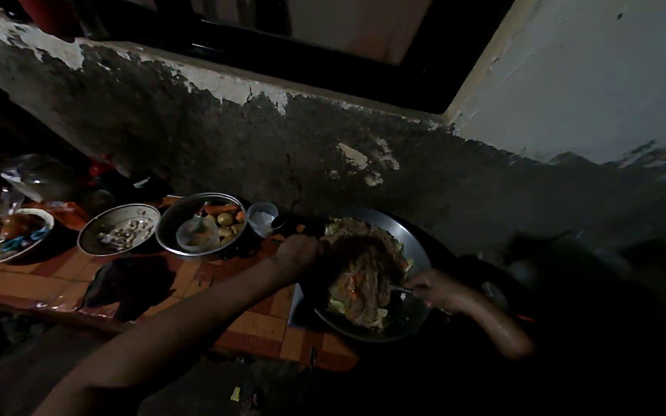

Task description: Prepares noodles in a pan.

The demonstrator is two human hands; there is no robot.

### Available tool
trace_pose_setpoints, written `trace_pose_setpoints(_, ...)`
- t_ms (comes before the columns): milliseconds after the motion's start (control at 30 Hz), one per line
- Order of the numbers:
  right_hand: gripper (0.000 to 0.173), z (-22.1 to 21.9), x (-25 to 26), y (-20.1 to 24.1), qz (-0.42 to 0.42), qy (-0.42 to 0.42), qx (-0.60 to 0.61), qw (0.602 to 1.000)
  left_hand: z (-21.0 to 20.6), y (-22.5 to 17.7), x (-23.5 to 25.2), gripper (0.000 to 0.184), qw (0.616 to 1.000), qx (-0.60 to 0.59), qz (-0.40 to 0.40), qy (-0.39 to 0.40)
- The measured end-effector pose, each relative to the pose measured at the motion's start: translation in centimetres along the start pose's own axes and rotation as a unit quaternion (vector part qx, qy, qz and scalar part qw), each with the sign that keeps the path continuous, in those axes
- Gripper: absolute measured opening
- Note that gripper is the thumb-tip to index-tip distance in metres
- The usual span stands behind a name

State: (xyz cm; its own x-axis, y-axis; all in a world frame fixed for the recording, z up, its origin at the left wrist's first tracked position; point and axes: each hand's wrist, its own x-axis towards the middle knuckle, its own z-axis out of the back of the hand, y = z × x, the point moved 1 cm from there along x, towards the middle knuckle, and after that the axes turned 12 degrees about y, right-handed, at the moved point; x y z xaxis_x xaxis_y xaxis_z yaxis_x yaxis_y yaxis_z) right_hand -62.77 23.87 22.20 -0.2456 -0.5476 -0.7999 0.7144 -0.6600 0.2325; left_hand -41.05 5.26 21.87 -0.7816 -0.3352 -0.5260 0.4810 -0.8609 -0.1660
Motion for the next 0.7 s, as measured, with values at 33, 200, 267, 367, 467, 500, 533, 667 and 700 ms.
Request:
trace_pose_setpoints(33, 0.033, 0.4, -0.3, -0.1, 0.004, -0.002, -0.004, 1.0, 0.2, 0.0, 0.0, 0.029, 1.0, -0.002, 0.003, -0.005)
trace_pose_setpoints(200, 0.033, 2.6, -2.7, 0.8, -0.02, -0.002, -0.015, 1.0, 1.3, 0.4, -0.4, 0.025, 0.999, 0.002, -0.007, -0.045)
trace_pose_setpoints(267, 0.033, 3.6, -3.6, 1.1, -0.03, -0.01, -0.014, 0.999, 2.1, 0.2, -1.0, 0.023, 0.999, 0.002, -0.005, -0.054)
trace_pose_setpoints(367, 0.032, 5.5, -4.8, 1.5, -0.044, -0.009, -0.041, 0.998, 3.1, -0.4, -2.1, 0.018, 0.998, 0.005, 0.006, -0.066)
trace_pose_setpoints(467, 0.034, 7.4, -6.6, 3.6, -0.091, 0.003, -0.079, 0.993, 3.6, -0.9, -2.4, 0.014, 0.995, 0.035, 0.002, -0.092)
trace_pose_setpoints(500, 0.034, 7.8, -7.2, 4.3, -0.101, -0.001, -0.09, 0.991, 3.9, -1.1, -2.4, 0.014, 0.995, 0.044, 0.0, -0.094)
trace_pose_setpoints(533, 0.034, 8.1, -7.7, 4.9, -0.102, -0.01, -0.099, 0.99, 4.1, -1.4, -2.5, 0.013, 0.994, 0.051, -0.001, -0.093)
trace_pose_setpoints(667, 0.03, 9.1, -7.6, 4.9, -0.079, -0.051, -0.167, 0.981, 0.5, 0.6, 1.9, 0.008, 0.934, 0.113, -0.089, -0.326)
trace_pose_setpoints(700, 0.028, 9.2, -7.5, 4.8, -0.071, -0.064, -0.18, 0.979, -0.1, 1.1, 3.1, 0.01, 0.911, 0.126, -0.107, -0.377)
